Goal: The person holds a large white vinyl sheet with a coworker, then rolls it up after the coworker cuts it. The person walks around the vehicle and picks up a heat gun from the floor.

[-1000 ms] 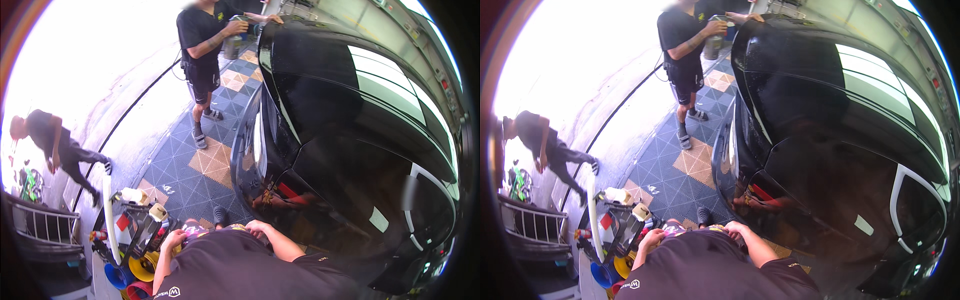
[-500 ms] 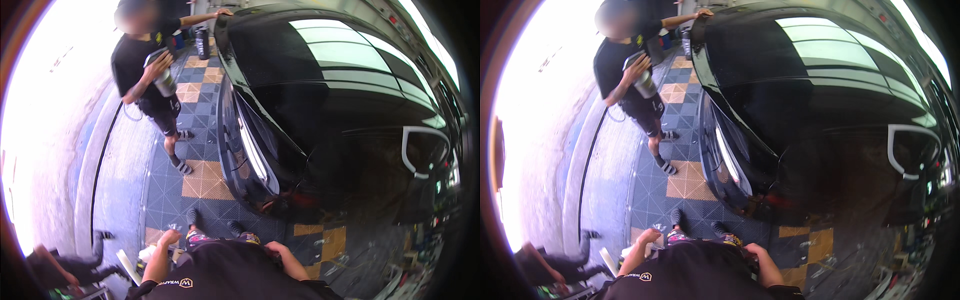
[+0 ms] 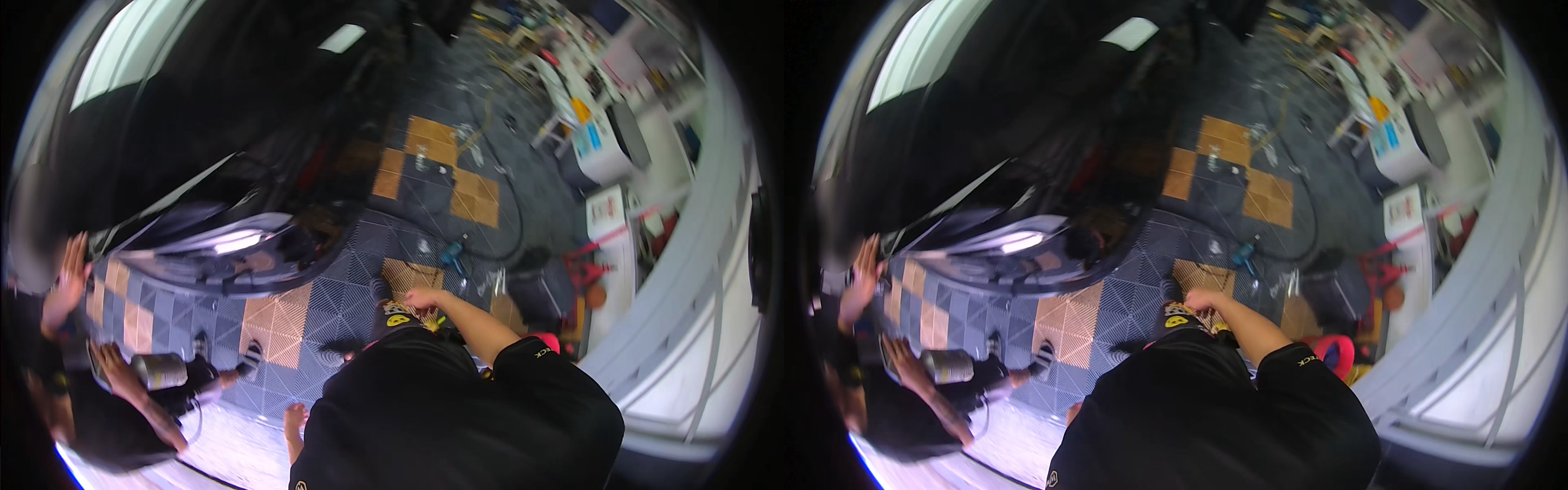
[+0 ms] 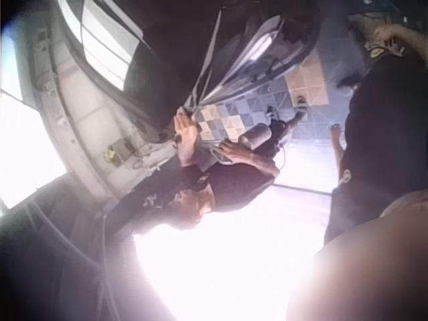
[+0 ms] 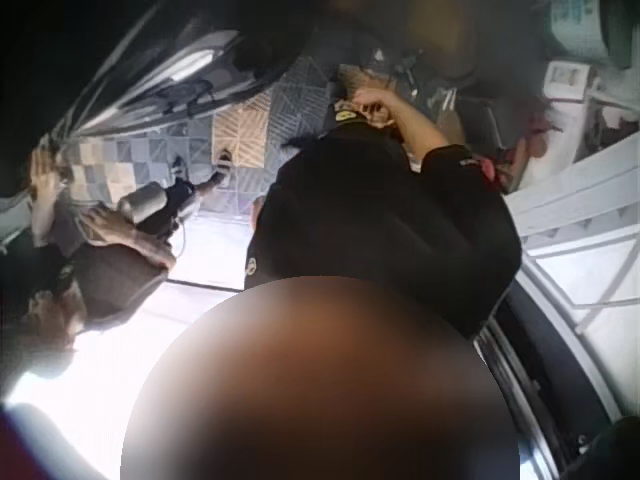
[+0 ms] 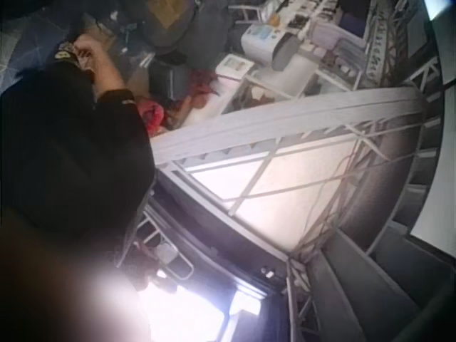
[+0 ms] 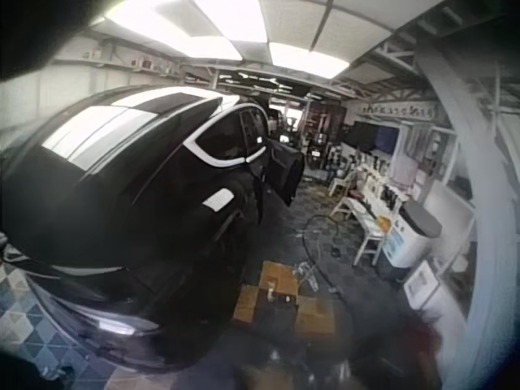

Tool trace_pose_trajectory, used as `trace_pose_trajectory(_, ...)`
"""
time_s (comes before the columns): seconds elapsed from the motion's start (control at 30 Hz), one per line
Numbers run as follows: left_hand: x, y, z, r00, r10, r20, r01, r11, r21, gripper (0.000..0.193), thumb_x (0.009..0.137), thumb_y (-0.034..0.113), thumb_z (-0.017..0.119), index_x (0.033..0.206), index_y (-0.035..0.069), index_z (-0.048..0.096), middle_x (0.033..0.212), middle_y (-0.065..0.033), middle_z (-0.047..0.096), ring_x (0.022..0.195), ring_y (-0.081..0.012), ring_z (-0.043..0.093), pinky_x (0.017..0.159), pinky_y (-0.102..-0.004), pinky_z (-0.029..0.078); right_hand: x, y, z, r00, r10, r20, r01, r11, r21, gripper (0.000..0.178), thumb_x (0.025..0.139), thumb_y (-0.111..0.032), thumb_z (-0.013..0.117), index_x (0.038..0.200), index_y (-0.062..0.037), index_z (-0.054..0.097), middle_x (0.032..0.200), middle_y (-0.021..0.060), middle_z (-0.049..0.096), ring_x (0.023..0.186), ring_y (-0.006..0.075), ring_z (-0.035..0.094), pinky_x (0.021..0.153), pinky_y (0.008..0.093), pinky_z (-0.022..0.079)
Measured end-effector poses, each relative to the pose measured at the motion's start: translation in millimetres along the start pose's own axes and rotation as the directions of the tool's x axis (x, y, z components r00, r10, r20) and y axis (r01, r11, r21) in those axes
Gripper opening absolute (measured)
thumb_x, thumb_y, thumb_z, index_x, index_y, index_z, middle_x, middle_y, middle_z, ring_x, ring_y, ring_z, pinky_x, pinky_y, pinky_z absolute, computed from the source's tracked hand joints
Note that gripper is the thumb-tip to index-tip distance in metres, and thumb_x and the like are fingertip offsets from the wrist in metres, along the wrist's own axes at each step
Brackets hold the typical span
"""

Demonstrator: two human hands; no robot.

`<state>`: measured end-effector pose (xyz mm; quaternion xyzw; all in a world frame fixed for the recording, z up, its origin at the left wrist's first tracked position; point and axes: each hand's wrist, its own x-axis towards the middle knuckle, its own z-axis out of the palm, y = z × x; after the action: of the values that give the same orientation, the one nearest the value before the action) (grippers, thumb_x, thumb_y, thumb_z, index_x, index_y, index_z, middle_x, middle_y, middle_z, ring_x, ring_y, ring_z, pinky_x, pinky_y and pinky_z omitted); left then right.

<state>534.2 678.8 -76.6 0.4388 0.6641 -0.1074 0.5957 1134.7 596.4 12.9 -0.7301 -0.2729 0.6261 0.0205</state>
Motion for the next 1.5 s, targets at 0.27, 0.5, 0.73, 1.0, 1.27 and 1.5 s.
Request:
trace_pose_trajectory(0.27,49.3,75.3,-6.1,0.501,0.729,0.467,-0.820,0.228,0.525,0.020,0.094,0.017,0.054,0.101,0.005,0.068,0.088,-0.0113,0.070,0.076,-0.0173,0.068,0.055,-0.0327,0.052,-58.5,105.9,8.6,0.933,0.296,-0.202,-0.159,0.848,0.506,0.029,0.095,-0.027,0.052,0.111,-0.0081,0.068,0.083,0.0102,0.071,0.060,0.0191,0.067,0.047,0.0365,0.053)
trace_pose_trajectory(0.5,42.2,225.5,19.2,0.764,0.458,0.455,-0.643,0.605,0.470,0.016,0.094,0.016,0.051,0.097,0.004,0.060,0.090,-0.0153,0.072,0.074,-0.0245,0.071,0.057,-0.0365,0.056,-57.7,227.4,5.5,0.897,0.427,-0.114,-0.217,0.650,0.728,0.024,0.093,-0.021,0.053,0.095,-0.0027,0.067,0.078,0.0104,0.070,0.055,0.0208,0.066,0.043,0.0351,0.051)
trace_pose_trajectory(0.73,41.0,376.9,139.0,0.894,0.301,0.331,-0.442,0.712,0.546,0.036,0.096,0.035,0.051,0.080,0.002,0.058,0.080,-0.0175,0.071,0.062,-0.0244,0.066,0.054,-0.0375,0.055,-68.4,266.0,-104.6,0.876,0.440,-0.195,-0.146,0.629,0.764,0.019,0.092,-0.020,0.054,0.099,-0.0072,0.065,0.080,0.0070,0.068,0.059,0.0168,0.065,0.044,0.0325,0.050)
trace_pose_trajectory(1.0,100.2,512.6,281.2,0.764,0.444,0.468,-0.645,0.526,0.555,0.026,0.084,0.020,0.062,0.101,0.003,0.070,0.081,-0.0167,0.072,0.072,-0.0246,0.069,0.063,-0.0369,0.054,-40.8,288.0,-229.4,0.833,0.463,-0.301,0.073,0.448,0.891,0.023,0.096,-0.026,0.054,0.112,-0.0130,0.063,0.084,0.0046,0.068,0.061,0.0135,0.063,0.052,0.0305,0.050)
trace_pose_trajectory(1.27,207.5,667.4,430.2,0.720,-0.017,0.694,-0.681,0.179,0.710,0.026,0.070,0.014,0.069,0.092,0.004,0.078,0.080,-0.0136,0.073,0.070,-0.0249,0.069,0.060,-0.0436,0.054,-21.7,291.9,-375.5,0.942,0.335,0.023,-0.224,0.578,0.785,0.032,0.097,-0.035,0.050,0.102,-0.0070,0.064,0.080,0.0067,0.066,0.061,0.0163,0.061,0.051,0.0346,0.049)
trace_pose_trajectory(1.5,88.6,763.0,469.3,0.781,0.333,0.528,-0.545,0.776,0.317,0.046,0.093,0.045,0.049,0.095,0.006,0.074,0.086,-0.0121,0.072,0.075,-0.0259,0.067,0.067,-0.0432,0.052,25.6,212.4,-596.0,0.956,0.290,-0.030,-0.246,0.856,0.455,0.031,0.098,-0.033,0.050,0.109,-0.0059,0.061,0.087,0.0106,0.068,0.068,0.0200,0.064,0.058,0.0400,0.051)
